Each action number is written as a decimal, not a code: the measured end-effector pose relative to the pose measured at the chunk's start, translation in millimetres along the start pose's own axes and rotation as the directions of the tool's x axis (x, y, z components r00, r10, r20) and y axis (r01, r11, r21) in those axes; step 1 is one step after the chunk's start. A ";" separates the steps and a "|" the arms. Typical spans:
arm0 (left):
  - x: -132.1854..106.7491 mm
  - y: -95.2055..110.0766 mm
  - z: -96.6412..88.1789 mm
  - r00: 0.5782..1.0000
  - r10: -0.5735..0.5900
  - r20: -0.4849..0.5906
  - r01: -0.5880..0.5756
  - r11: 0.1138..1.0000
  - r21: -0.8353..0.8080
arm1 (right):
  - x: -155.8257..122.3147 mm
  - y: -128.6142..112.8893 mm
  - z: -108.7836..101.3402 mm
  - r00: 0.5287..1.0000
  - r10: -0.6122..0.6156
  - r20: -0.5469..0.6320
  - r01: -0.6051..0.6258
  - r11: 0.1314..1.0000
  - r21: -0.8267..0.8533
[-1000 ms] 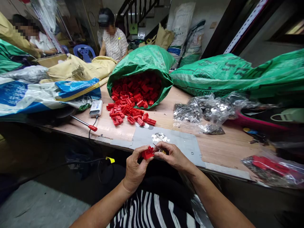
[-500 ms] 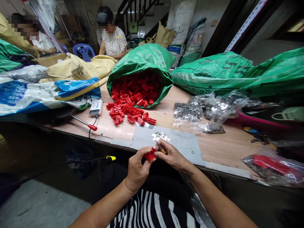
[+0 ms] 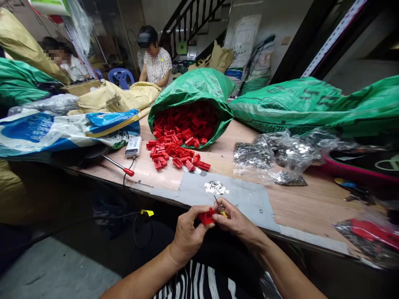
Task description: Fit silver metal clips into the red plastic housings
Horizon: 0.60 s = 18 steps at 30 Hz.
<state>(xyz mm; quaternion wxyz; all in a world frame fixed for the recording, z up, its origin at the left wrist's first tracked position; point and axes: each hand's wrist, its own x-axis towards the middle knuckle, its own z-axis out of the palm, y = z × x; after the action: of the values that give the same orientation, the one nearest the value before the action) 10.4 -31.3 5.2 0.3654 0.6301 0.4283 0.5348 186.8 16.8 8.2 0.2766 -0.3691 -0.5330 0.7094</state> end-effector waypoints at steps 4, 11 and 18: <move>1.7 0.2 -1.3 0.999 -0.038 0.014 0.039 0.997 -0.059 | -2.2 -0.2 2.1 1.000 0.001 -0.002 -0.001 0.998 0.061; 3.5 -3.5 -8.0 0.995 -0.087 0.043 0.091 0.987 -0.131 | -6.1 -6.8 8.0 0.999 0.038 0.006 -0.039 0.990 0.133; 1.3 -11.3 -8.6 0.981 -0.174 0.083 0.192 0.910 -0.367 | -7.9 -3.1 10.6 0.996 0.059 0.070 -0.073 0.974 0.214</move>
<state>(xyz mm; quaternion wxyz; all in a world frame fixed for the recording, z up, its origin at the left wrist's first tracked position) 0.4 -25.9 -3.3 0.5372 0.5189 0.3669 0.5545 182.6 5.6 14.6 0.2746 -0.3318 -0.4485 0.7832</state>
